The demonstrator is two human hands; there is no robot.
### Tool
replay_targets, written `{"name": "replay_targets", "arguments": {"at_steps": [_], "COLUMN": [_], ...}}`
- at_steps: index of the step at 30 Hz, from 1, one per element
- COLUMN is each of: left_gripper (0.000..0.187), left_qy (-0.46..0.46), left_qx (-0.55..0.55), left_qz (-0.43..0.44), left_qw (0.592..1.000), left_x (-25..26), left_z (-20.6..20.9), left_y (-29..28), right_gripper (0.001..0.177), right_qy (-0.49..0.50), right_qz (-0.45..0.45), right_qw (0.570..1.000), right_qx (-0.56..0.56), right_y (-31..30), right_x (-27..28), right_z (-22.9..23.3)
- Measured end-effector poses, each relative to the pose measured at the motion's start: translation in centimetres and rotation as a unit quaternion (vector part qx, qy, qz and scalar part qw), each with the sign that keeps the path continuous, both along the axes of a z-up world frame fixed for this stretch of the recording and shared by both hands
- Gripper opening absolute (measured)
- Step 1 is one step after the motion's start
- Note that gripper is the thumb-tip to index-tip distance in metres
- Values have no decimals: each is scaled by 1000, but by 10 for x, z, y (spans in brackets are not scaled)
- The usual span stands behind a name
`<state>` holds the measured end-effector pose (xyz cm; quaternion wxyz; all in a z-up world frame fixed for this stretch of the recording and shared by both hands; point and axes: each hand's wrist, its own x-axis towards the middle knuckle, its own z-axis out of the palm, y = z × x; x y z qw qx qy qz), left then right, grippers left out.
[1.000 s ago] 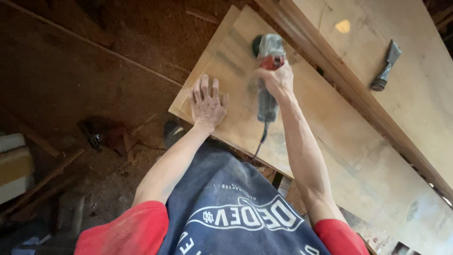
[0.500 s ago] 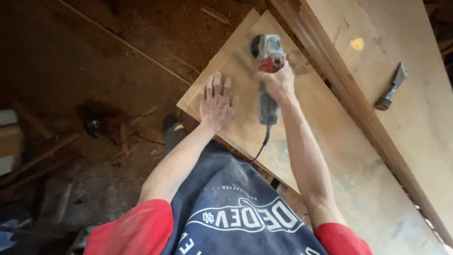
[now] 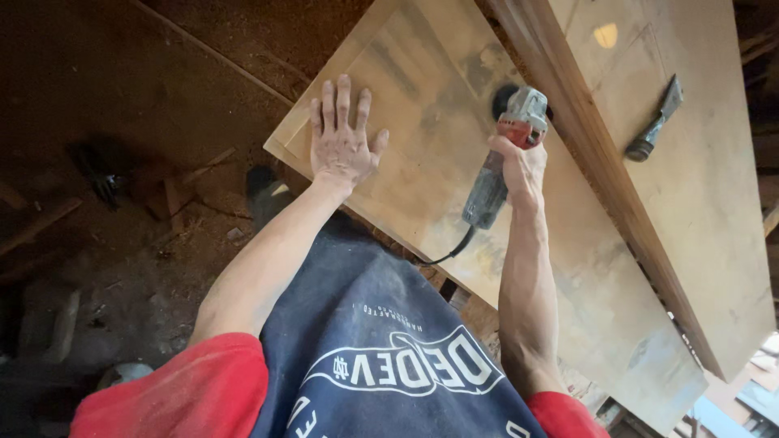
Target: The person uses an angle grinder with a sanding disc to sand a large wooden board on a workbench. They move the tool across the surface in overlapping passes, occasionally pausing to adjust position or clear dust.
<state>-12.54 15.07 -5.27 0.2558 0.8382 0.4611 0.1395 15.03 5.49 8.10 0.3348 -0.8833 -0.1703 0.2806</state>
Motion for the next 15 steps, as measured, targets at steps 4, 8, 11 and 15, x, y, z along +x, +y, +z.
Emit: {"name": "replay_targets", "arguments": {"at_steps": [4, 8, 11, 15], "left_gripper": [78, 79, 77, 78], "left_qy": [9, 14, 24, 21], "left_qx": [9, 0, 12, 20], "left_qz": [0, 2, 1, 0], "left_qw": [1000, 1000, 1000, 1000], "left_x": [0, 1, 0, 1], "left_z": [0, 3, 4, 5], "left_y": [-1, -2, 1, 0], "right_gripper": [40, 45, 39, 42], "right_qy": [0, -25, 16, -40], "right_qz": [-58, 15, -13, 37], "right_qw": [998, 999, 1000, 998], "right_qx": [5, 41, 23, 24], "right_y": [13, 25, 29, 34], "right_x": [3, 1, -4, -1], "right_z": [-1, 3, 3, 1]}}
